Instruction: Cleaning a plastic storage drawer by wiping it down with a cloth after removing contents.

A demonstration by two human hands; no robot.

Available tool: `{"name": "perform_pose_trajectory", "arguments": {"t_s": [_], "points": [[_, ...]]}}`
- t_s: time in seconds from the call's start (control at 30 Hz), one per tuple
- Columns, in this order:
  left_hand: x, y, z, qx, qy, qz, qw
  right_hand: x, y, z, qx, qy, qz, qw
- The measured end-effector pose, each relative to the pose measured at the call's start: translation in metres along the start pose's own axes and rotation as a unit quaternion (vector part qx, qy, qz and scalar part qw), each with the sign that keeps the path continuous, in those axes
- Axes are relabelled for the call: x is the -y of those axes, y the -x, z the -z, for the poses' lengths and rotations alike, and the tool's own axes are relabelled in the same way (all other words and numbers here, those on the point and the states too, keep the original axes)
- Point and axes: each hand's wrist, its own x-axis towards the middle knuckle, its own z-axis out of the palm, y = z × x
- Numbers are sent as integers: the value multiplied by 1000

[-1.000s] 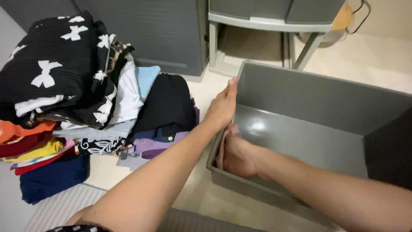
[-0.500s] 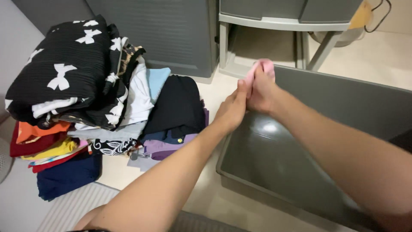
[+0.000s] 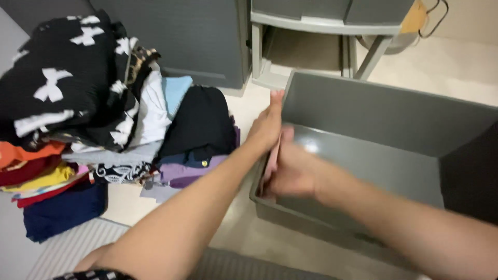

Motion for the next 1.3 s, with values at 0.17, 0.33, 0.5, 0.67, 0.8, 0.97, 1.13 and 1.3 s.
{"name": "perform_pose_trajectory", "arguments": {"t_s": [0.17, 0.33, 0.5, 0.67, 0.8, 0.97, 1.13, 1.3], "points": [[-4, 5, 5, 2, 7, -19, 1000, 34, -51, 36, 17, 4, 20, 1000], [-4, 6, 1, -10, -33, 69, 997, 79, -93, 51, -28, 24, 56, 998], [-17, 18, 1, -26, 11, 13, 1000, 44, -133, 99, -79, 18, 128, 989], [-23, 23, 0, -38, 11, 58, 998, -25, -75, 59, -145, 44, -6, 988], [-10, 18, -10, -69, -3, -6, 998, -52, -41, 55, -125, 140, -135, 973], [-20, 27, -10, -87, -53, -31, 994, -85, -28, 116, -30, 422, -96, 901], [-12, 38, -12, -105, -98, -44, 989, -85, 72, 20, 75, 683, -1, 726], [-9, 66, -7, -152, -104, -28, 982, -95, 173, -52, -123, 872, 56, 470]]}}
